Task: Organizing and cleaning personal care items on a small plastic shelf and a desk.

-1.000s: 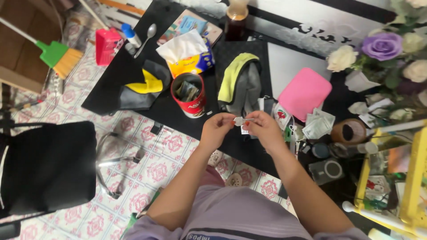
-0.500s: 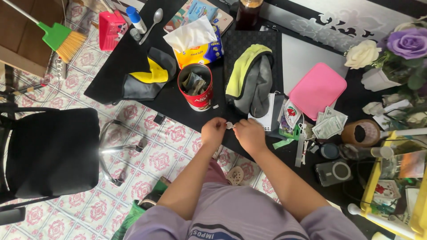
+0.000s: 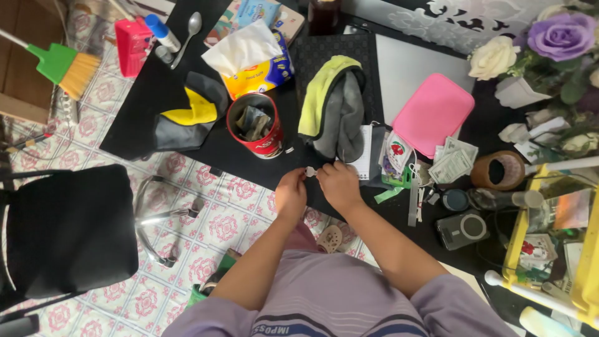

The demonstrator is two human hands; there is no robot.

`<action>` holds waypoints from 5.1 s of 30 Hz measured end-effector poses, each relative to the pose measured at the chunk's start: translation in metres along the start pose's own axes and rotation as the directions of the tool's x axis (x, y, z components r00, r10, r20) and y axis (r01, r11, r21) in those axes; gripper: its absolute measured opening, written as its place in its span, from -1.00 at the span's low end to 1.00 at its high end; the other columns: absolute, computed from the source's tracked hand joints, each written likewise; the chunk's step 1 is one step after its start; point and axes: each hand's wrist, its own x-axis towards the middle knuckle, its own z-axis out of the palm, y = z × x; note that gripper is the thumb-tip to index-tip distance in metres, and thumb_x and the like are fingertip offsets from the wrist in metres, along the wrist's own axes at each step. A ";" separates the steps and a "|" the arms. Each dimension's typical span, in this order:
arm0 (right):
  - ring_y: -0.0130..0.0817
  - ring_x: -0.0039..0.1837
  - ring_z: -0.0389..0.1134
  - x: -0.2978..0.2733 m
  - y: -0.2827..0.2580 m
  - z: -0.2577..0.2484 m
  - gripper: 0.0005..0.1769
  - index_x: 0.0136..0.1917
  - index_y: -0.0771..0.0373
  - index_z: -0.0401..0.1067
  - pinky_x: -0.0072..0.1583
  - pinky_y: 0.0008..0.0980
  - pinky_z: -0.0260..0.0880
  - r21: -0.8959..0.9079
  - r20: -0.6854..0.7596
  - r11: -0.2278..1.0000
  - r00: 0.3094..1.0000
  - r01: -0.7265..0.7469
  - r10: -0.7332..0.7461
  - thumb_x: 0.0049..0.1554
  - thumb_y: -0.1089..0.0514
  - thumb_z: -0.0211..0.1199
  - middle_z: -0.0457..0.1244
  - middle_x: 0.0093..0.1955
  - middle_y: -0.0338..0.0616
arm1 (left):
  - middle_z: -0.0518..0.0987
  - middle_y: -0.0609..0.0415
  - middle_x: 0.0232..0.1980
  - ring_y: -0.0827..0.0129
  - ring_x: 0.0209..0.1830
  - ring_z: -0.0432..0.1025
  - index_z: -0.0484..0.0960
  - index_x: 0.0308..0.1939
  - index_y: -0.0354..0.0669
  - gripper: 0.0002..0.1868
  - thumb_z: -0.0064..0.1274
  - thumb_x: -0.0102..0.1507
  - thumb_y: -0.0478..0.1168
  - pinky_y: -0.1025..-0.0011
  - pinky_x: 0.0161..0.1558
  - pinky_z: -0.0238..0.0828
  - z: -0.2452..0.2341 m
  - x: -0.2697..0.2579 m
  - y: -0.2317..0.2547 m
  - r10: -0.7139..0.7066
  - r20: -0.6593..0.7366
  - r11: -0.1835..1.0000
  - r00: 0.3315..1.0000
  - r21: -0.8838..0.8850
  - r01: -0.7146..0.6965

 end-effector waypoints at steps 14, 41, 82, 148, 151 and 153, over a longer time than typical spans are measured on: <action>-0.12 -0.01 0.36 -0.002 0.014 -0.098 -0.78 -0.02 0.23 0.55 0.00 -0.15 0.36 0.231 -0.096 0.960 0.978 -0.160 0.186 0.05 0.15 0.34 0.33 -0.09 -0.14 | 0.66 -0.13 -0.01 -0.01 0.00 0.55 0.67 -0.02 -0.21 -0.72 0.01 0.22 -0.43 0.16 0.07 0.47 0.014 0.007 0.047 0.262 0.083 0.961 0.961 0.066 -0.268; -0.02 0.22 0.38 -0.203 0.228 -0.290 -0.68 0.08 0.00 0.62 0.26 -0.09 0.34 0.188 -0.217 -0.004 -0.046 -0.982 0.975 0.20 -0.05 0.12 0.39 0.14 -0.03 | 0.59 -0.04 -0.25 0.06 -0.31 0.48 0.58 -0.22 -0.25 -0.86 0.07 0.17 -0.47 0.25 -0.26 0.39 0.073 -0.044 0.244 0.762 0.458 0.642 0.458 -0.626 -0.443; -0.52 -0.07 0.35 0.037 0.033 -0.238 -0.67 0.24 0.40 0.42 -0.03 -0.53 0.41 0.871 0.354 -0.486 0.780 -0.074 0.516 0.20 0.32 0.21 0.30 -0.08 -0.25 | 0.57 0.07 -0.11 0.35 -0.18 0.50 0.62 0.02 -0.16 -0.78 0.21 0.29 -0.32 0.47 -0.10 0.45 -0.077 0.097 0.285 0.702 0.132 0.654 0.700 -0.507 -0.561; -0.42 -0.01 0.39 0.327 -0.165 0.178 -0.46 0.42 0.13 0.21 0.02 -0.37 0.42 0.787 0.613 -0.219 0.696 -0.576 0.374 0.17 0.27 0.14 0.31 0.02 -0.18 | 0.55 -0.06 -0.01 0.26 -0.03 0.47 0.61 0.05 -0.30 -0.73 0.11 0.26 -0.36 0.34 0.04 0.41 -0.199 0.315 -0.172 0.050 -0.311 0.992 0.949 -0.097 -0.084; -0.48 0.08 0.35 0.305 -0.143 0.075 -0.56 0.38 0.19 0.30 0.11 -0.43 0.38 0.888 0.459 -0.178 0.804 -0.424 0.377 0.23 0.32 0.12 0.30 0.08 -0.22 | 0.47 0.10 0.00 0.42 -0.05 0.42 0.51 0.12 -0.24 -0.78 0.01 0.39 -0.35 0.46 0.01 0.40 -0.175 0.309 -0.075 -0.034 -0.122 0.766 0.992 -0.641 -0.053; -0.49 0.10 0.31 0.283 -0.116 0.020 -0.63 0.38 0.23 0.35 0.13 -0.46 0.33 0.941 0.319 -0.021 0.861 -0.338 0.396 0.31 0.32 0.07 0.30 0.11 -0.23 | 0.47 0.14 0.02 0.47 0.01 0.40 0.48 0.13 -0.24 -0.79 -0.02 0.40 -0.38 0.50 0.04 0.36 -0.177 0.300 0.008 0.129 0.007 0.696 0.992 -0.713 -0.085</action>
